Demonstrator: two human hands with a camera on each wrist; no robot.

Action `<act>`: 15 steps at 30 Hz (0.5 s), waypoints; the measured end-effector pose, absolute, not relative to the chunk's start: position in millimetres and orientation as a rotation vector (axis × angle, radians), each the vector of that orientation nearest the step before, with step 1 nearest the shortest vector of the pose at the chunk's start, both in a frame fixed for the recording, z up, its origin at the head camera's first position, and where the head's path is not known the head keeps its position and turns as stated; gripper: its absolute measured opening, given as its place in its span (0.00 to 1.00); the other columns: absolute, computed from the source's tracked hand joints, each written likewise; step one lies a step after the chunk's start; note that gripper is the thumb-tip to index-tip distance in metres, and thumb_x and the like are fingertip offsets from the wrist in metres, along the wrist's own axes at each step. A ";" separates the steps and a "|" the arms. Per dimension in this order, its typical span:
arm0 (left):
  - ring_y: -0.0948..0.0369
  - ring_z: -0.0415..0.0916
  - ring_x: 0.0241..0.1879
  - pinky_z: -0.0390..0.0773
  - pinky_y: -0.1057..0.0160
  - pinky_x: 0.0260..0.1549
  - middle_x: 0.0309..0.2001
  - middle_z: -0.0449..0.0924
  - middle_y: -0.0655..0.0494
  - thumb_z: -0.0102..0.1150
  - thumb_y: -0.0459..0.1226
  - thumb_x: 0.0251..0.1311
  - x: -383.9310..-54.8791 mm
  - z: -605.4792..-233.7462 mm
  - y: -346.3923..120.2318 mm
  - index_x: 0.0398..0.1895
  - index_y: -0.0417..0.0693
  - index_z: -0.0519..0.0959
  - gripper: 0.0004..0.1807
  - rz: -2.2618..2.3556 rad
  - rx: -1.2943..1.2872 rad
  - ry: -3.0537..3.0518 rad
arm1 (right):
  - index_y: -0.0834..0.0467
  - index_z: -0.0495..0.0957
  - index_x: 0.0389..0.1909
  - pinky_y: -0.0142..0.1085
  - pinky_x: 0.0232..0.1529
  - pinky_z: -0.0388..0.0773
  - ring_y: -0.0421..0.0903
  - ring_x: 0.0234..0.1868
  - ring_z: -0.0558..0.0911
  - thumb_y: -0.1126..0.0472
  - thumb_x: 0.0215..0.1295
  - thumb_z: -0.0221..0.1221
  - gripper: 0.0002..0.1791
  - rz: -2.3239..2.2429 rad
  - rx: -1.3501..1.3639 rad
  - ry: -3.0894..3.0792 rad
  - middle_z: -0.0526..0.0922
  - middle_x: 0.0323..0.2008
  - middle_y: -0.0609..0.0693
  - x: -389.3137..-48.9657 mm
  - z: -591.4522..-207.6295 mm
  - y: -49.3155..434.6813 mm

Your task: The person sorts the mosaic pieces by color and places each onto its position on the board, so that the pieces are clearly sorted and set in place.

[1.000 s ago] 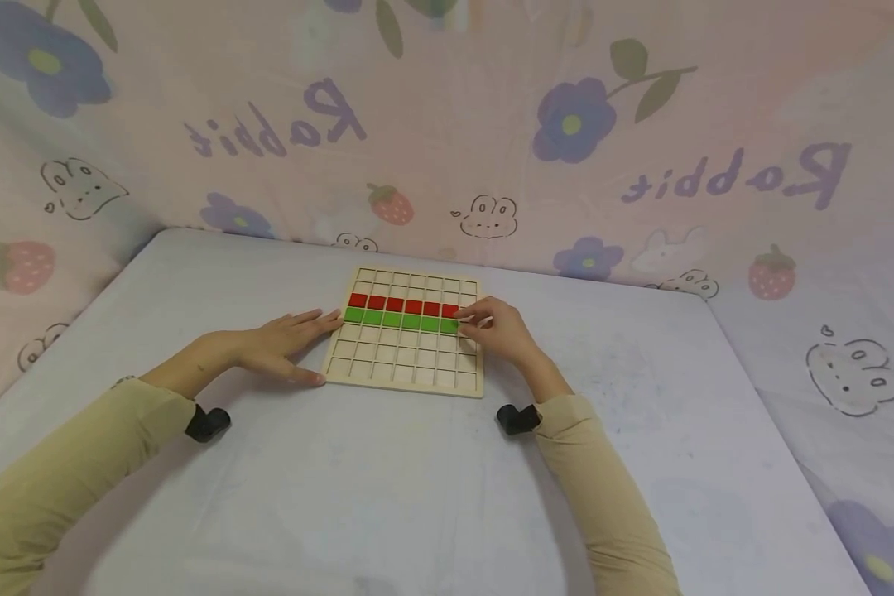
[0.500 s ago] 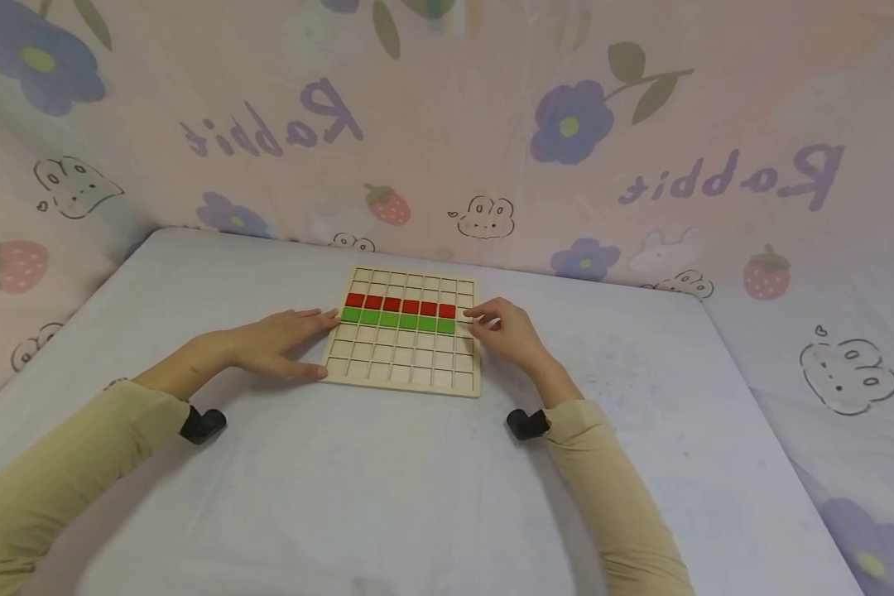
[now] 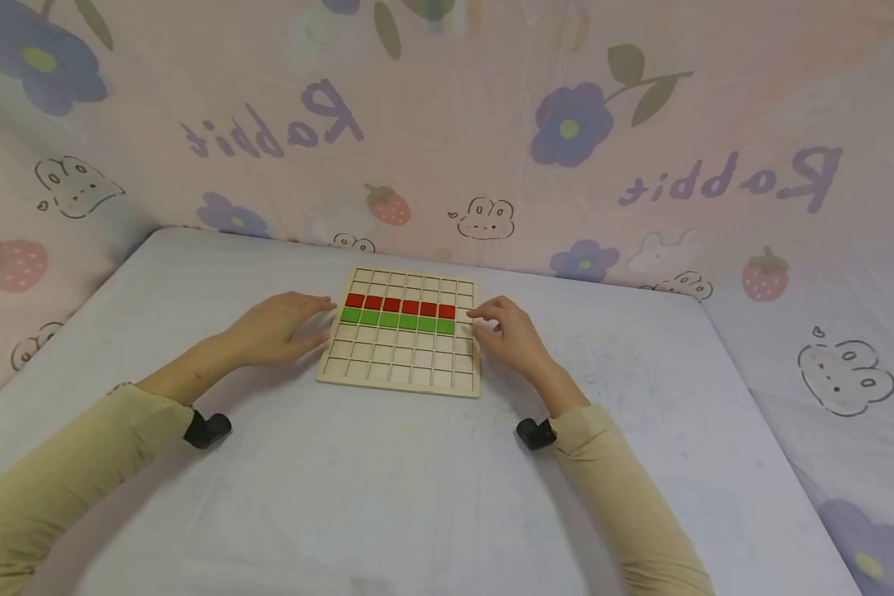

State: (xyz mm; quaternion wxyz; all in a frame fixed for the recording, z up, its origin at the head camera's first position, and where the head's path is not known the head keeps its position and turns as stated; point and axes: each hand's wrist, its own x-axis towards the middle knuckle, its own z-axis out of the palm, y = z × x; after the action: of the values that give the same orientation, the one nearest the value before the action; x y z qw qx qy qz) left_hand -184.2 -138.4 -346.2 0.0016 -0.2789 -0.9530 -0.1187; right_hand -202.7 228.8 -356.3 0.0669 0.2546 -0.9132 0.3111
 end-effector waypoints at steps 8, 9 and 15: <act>0.43 0.71 0.60 0.66 0.45 0.63 0.60 0.75 0.40 0.53 0.41 0.64 -183.1 -341.8 -130.6 0.59 0.37 0.74 0.23 -0.353 -0.739 -2.913 | 0.66 0.81 0.48 0.52 0.53 0.74 0.58 0.53 0.75 0.67 0.62 0.60 0.14 0.799 0.805 -2.711 0.78 0.48 0.61 -196.8 -357.3 227.0; 0.43 0.71 0.60 0.66 0.46 0.63 0.60 0.75 0.40 0.53 0.41 0.64 -183.0 -341.6 -130.1 0.59 0.37 0.74 0.23 -0.346 -0.733 -2.903 | 0.66 0.81 0.48 0.52 0.54 0.73 0.59 0.53 0.75 0.67 0.62 0.60 0.14 0.779 0.804 -2.710 0.78 0.48 0.61 -196.2 -357.2 226.7; 0.44 0.68 0.63 0.58 0.46 0.68 0.62 0.72 0.39 0.54 0.41 0.64 -181.2 -340.1 -129.4 0.58 0.36 0.75 0.23 -0.297 -0.701 -2.890 | 0.65 0.81 0.48 0.51 0.57 0.71 0.57 0.53 0.74 0.65 0.62 0.61 0.14 0.708 0.787 -2.721 0.78 0.48 0.59 -191.5 -355.6 224.5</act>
State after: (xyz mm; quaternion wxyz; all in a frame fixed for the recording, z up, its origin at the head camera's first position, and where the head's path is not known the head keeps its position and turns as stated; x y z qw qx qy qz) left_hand -181.2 -129.4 -340.1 0.0762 -0.2338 -0.9642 -0.0991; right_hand -191.5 224.5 -355.6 0.1108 0.2680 -0.9262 0.2411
